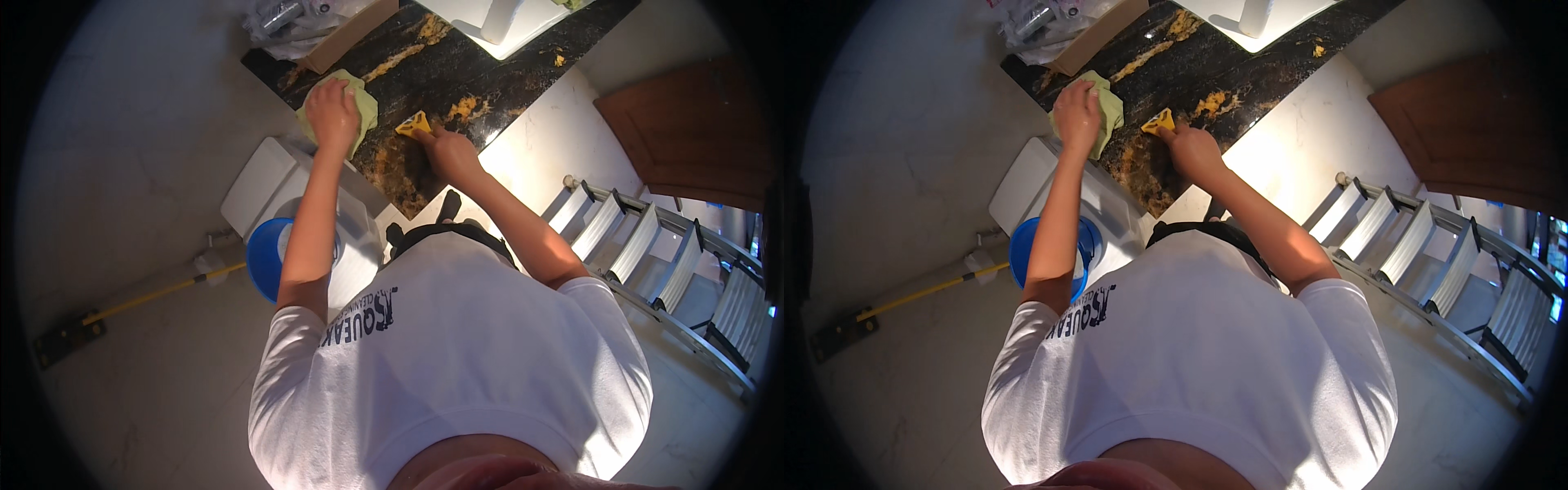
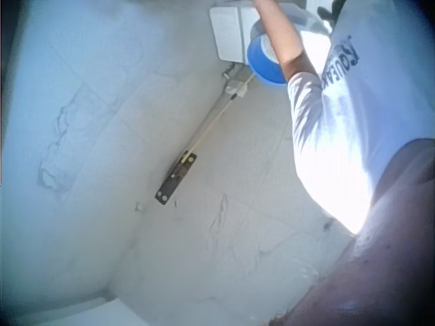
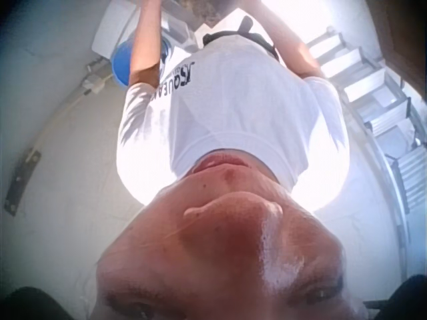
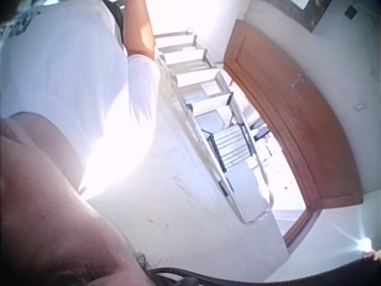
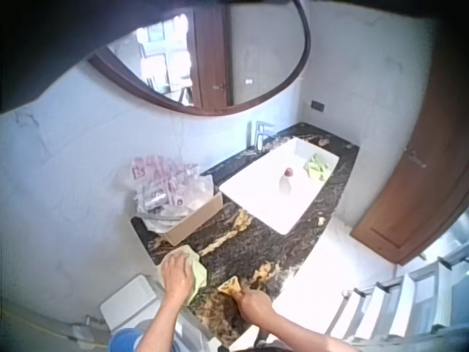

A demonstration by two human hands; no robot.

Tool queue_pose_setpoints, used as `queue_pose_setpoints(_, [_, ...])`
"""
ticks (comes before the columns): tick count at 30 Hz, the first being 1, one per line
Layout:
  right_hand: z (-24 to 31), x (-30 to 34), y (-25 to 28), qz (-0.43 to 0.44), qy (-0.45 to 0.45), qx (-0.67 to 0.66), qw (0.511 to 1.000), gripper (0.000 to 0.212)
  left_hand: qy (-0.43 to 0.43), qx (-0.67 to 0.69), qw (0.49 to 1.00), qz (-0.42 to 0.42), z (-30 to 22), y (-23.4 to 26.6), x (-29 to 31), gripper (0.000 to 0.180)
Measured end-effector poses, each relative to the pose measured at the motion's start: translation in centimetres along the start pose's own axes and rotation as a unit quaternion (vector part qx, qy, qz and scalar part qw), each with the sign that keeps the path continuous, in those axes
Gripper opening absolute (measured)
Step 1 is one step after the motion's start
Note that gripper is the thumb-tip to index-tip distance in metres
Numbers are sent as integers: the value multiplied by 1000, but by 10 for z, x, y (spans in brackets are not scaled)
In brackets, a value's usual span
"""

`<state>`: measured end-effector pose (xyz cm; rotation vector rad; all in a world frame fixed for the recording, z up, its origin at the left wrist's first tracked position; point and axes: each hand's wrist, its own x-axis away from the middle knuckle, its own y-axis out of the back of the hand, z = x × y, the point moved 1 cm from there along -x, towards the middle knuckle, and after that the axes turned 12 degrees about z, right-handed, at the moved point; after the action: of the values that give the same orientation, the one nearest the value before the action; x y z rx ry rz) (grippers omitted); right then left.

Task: The person scrapes a yellow residue from a dark countertop using a yellow plastic scraper and wipes the area with a green cloth. They repeatedly dip the cloth into a blue bucket of water and continue scraping and wiping the surface.

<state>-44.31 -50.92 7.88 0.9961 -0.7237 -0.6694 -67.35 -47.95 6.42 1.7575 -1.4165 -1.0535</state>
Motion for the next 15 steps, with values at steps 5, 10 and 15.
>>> queue_pose_setpoints(5, [3, -33, -2, -70, 39, 23, 997, 32, 89, -121, 989, 14, 16, -26, -5, 58])
queue_pose_setpoints(10, [-1, -27, -13, -19, 13, 19, 1000, 27, 77, -100, 992, -4, 32, -14, -11, 62])
queue_pose_setpoints(15, [2, -25, -14, -62, 45, 19, 997, 28, 87, -18, 992, -86, 35, -23, -6, 57])
